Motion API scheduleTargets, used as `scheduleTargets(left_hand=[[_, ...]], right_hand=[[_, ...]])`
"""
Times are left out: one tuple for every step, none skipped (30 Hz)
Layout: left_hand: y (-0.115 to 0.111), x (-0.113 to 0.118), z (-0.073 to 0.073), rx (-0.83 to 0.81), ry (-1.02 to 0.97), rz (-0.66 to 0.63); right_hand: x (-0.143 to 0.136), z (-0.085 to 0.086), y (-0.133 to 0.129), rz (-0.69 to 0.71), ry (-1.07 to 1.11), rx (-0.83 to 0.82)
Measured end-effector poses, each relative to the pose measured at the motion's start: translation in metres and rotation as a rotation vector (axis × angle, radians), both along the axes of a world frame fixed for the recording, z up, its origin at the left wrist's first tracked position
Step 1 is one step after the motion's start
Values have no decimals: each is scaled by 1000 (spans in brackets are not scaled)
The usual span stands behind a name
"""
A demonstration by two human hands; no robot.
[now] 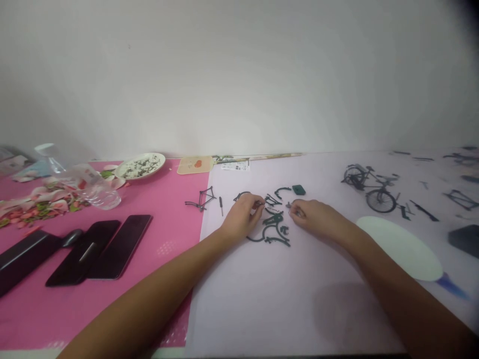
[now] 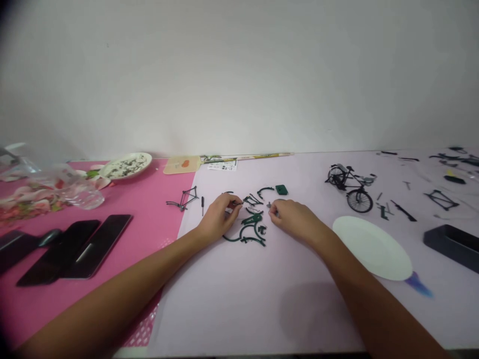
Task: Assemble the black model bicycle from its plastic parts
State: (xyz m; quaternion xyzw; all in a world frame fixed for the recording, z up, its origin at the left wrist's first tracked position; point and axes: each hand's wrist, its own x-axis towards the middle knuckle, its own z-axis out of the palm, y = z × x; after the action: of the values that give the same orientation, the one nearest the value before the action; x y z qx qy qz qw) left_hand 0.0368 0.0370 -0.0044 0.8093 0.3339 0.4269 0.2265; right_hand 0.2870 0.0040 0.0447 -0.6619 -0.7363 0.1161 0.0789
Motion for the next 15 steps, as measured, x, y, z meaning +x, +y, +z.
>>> scheduleTargets(left_hand=[[0,0,0,0,1,-2],[0,0,0,1,2,-5],[0,0,0,3,2,-8],[0,0,-1,5,3,-10],[0,0,-1,6,2,-12],[1,0,-1,8,2,-12],[1,0,-2,9,3,-12],[1,0,-2,10,5,-10],[2,0,-2,11,7,-10],[2,0,-3,13,7,-10],[2,0,-3,15,7,-11],[2,0,-3,16,6,-13],[3,0,-3,18,5,-15],[3,0,-3,19,4,-17],[2,0,-3,21,5,-19]], right_hand=[[-1,0,0,-3,-7,4],[-3,0,-1,-7,-19,8],[-4,-1,-1,-11,-36,10],[-5,-1,-2,-13,-53,10],[-5,-1,-2,-13,-67,9],[-5,-2,-2,-9,-74,7],[-4,-3,-2,-1,-73,7],[-3,-3,-2,11,-64,10],[-2,-4,-1,24,-49,17],[-1,-4,-1,32,-34,30],[1,-4,0,35,-22,45],[2,-4,1,33,-7,59],[2,-4,2,26,10,66],[2,-4,3,18,33,66],[2,-3,3,10,63,66]])
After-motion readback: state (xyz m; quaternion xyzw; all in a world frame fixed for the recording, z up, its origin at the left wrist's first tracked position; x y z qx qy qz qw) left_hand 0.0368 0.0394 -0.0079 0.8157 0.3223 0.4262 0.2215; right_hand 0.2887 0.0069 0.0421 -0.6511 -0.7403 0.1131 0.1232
